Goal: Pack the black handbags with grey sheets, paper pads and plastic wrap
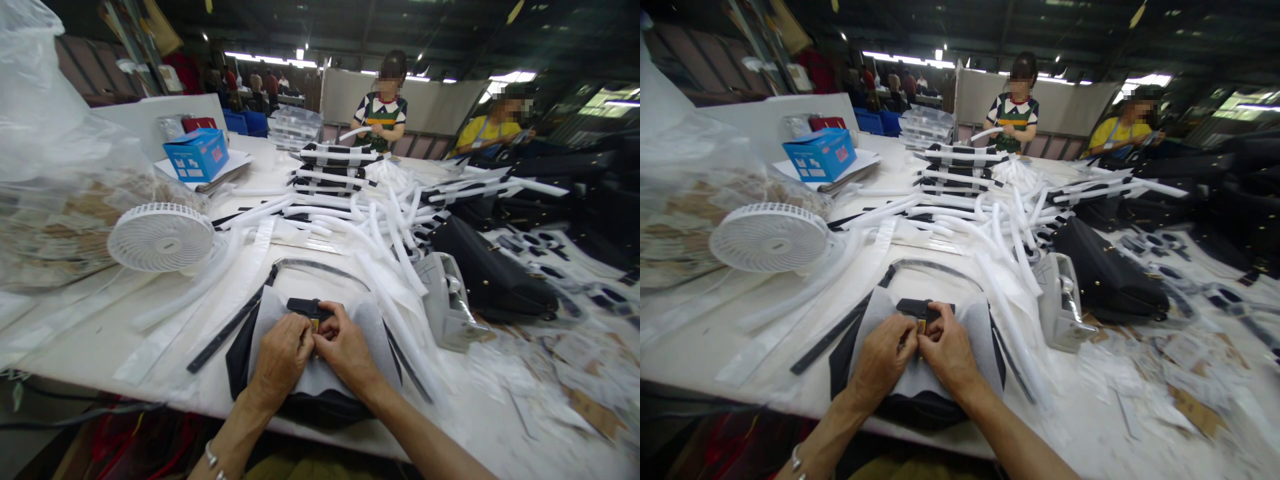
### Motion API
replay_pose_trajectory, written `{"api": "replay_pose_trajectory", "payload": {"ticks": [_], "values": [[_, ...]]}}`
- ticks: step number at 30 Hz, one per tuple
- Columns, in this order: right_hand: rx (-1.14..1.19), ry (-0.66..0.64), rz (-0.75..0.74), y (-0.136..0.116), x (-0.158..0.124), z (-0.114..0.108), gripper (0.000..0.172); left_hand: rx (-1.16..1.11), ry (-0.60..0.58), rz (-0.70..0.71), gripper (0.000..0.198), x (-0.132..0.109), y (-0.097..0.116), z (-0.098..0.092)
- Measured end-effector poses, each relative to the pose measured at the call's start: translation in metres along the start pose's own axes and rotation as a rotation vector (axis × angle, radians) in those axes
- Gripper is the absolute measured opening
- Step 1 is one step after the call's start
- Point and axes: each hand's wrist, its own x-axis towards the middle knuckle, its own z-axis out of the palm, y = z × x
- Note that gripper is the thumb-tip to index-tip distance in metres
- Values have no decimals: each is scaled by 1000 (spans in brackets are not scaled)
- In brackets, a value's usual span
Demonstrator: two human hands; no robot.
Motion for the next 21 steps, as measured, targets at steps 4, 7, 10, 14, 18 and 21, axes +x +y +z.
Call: {"api": "replay_pose_trajectory", "payload": {"ticks": [4,7,10,14,18,21], "values": [[29,-5,-34,2,0,1,47,-76,-15,-17,16,-1,-1,-1],[16,-17,-136,5,-2,2,43,-129,-26,-65,15,-1,-2,-1],[-78,30,-303,8,-4,1,35,-157,-35,-66,16,-1,-1,-2],[-147,95,-436,11,-5,-1,31,-130,-15,6,18,0,2,-3],[-158,112,-480,14,-5,-2,28,-92,21,49,18,1,3,-4],[-156,122,-519,16,-5,-3,24,-101,34,41,18,2,3,-4]]}}
